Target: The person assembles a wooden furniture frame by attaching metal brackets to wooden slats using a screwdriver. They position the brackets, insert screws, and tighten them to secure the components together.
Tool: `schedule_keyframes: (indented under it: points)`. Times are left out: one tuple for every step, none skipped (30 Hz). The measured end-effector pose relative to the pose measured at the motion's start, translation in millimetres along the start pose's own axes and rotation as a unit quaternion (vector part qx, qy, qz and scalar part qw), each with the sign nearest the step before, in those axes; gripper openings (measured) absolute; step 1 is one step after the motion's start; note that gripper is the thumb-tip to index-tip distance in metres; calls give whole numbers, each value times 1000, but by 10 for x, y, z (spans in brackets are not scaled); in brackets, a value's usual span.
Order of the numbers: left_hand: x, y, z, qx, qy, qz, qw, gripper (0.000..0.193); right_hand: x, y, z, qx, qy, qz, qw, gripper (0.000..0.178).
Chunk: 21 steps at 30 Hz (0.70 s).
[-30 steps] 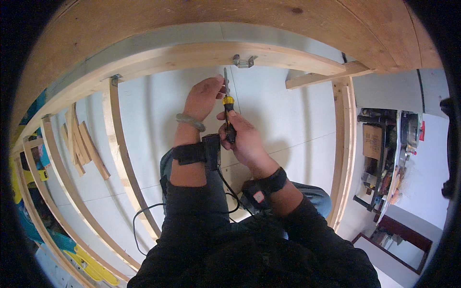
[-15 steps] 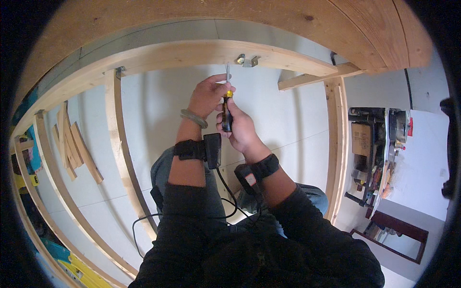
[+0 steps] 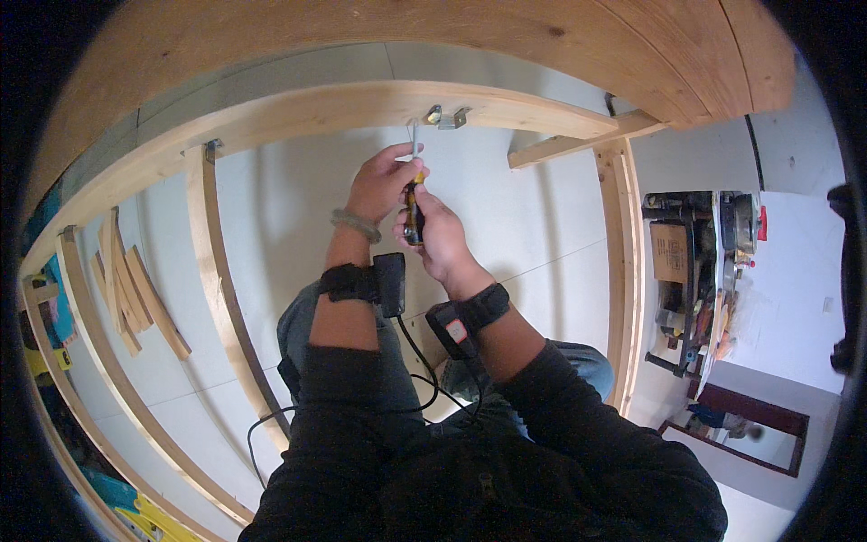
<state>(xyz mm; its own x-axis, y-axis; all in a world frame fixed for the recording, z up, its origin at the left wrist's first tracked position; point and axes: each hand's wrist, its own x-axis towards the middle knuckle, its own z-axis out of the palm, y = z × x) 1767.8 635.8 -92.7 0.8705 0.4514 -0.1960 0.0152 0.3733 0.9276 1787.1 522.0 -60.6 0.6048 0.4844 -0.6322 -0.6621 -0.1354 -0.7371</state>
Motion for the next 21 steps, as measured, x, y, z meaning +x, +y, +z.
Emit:
schedule_keyframes:
  points:
    - [-3,-5,-9,-7,6,26,1000,22,10,-12,-18,-75,11,-90,993,28]
    - [-1,-2,-26,-7,10,33,999,21,32,-36,-16,-145,34,-182,972,26]
    - [-6,6,-51,6,26,39,999,21,50,-74,-11,-221,71,-232,944,24]
    - [-26,19,-91,24,40,26,999,21,59,-154,-39,-316,136,-298,890,31]
    - [-40,35,-122,50,61,2,997,21,78,-258,-61,-403,172,-408,801,37]
    - [-46,50,-138,19,79,-7,997,19,98,-392,-87,-490,216,-473,700,43]
    - [-50,63,-150,4,86,-12,996,18,125,-521,-91,-560,258,-527,584,48]
    - [-55,72,-154,-11,93,-18,995,17,168,-645,-64,-564,259,-544,564,56]
    - [-58,76,-153,-28,102,-12,994,17,217,-765,-23,-560,252,-569,546,63]
    - [-61,70,-141,-27,102,-16,994,16,265,-861,32,-595,259,-563,512,65]
    - [-61,59,-127,-26,103,-8,994,16,313,-947,92,-626,256,-559,480,67]
    - [-56,46,-117,-25,101,-2,995,16,353,-1018,149,-662,249,-548,446,69]
    - [-52,29,-108,-9,100,7,995,16,384,-1075,193,-687,231,-519,452,70]
    - [-44,10,-103,7,96,13,995,15,414,-1129,227,-717,210,-482,457,71]
    - [-33,-8,-104,28,94,15,995,15,445,-1170,258,-744,189,-442,463,72]
    - [-22,-28,-108,26,96,19,995,15,472,-1202,277,-757,186,-419,465,66]
    - [-9,-49,-110,29,99,17,994,16,498,-1227,286,-769,183,-394,469,61]
    - [5,-72,-105,31,102,14,994,16,525,-1240,294,-778,185,-373,471,56]
    - [20,-94,-95,24,103,13,994,17,552,-1248,300,-780,186,-367,471,53]
    - [40,-116,-83,16,104,11,994,18,579,-1249,307,-779,192,-368,470,51]
    - [54,-137,-68,12,106,8,994,19,600,-1243,311,-778,198,-368,469,48]
